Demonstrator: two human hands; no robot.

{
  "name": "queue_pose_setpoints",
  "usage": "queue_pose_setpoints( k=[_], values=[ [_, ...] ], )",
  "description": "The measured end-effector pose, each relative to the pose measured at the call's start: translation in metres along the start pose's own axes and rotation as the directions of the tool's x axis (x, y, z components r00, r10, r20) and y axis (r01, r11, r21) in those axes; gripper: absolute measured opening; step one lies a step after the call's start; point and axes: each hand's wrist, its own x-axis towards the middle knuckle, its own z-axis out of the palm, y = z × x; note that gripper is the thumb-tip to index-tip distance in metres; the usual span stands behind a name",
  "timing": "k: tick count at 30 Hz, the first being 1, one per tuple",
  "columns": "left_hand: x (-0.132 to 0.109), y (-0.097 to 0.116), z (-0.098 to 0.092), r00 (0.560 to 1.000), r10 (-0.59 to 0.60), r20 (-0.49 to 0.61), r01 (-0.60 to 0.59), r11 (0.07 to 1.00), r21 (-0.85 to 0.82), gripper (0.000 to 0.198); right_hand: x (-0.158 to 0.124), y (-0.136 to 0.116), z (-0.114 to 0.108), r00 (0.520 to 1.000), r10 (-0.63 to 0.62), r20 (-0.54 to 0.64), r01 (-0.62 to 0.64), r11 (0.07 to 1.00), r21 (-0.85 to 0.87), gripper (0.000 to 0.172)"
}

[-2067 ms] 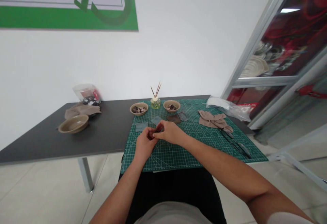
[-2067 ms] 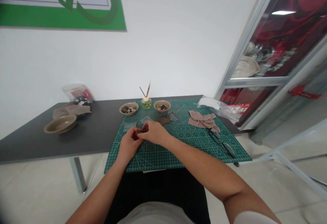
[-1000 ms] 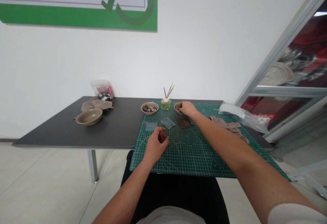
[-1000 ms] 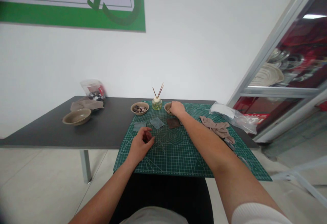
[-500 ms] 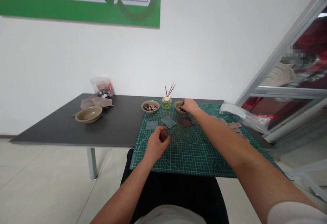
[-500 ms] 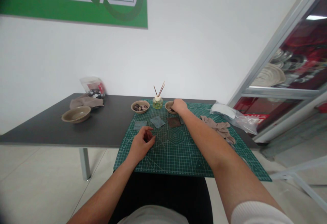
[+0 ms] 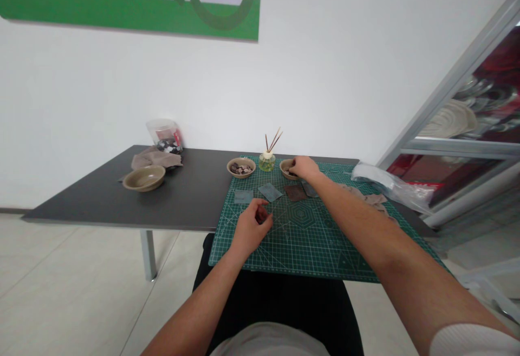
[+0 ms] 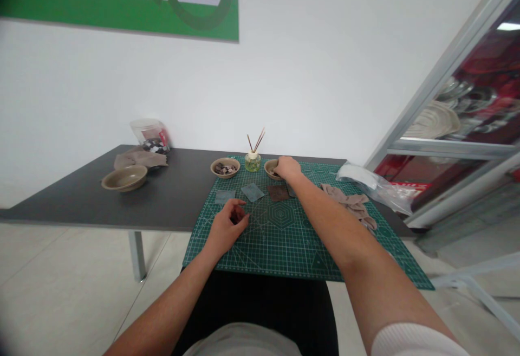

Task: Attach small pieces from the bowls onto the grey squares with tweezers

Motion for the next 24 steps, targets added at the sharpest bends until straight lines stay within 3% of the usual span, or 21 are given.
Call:
queue_pose_setpoints(
  k=[15, 18, 21, 24],
  values=[
    [0.0, 0.0, 0.0, 1.0, 0.003, 0.002, -0.003, 1.0, 0.02, 0.027, 0.002, 0.0, 0.001, 0.998, -0.062, 0.001, 0.062, 0.998, 0.02, 0.045],
    [-0.001, 0.001, -0.001, 1.0, 0.004, 0.001, -0.004, 1.0, 0.002, 0.025, 0.0, 0.004, -0.004, 0.996, -0.043, -0.075, 0.047, 0.998, 0.051, 0.046],
    [-0.001, 0.002, -0.001, 1.0, 0.01, -0.008, -0.01, 1.0, -0.006, 0.023, -0.001, 0.009, -0.007, 0.991, -0.009, -0.131, 0.027, 0.991, 0.135, 0.067],
    [-0.001, 0.003, -0.001, 1.0, 0.014, -0.014, -0.014, 1.0, 0.002, 0.023, -0.001, 0.012, -0.002, 1.0, -0.013, -0.005, 0.014, 0.962, 0.274, 0.09]
  ],
)
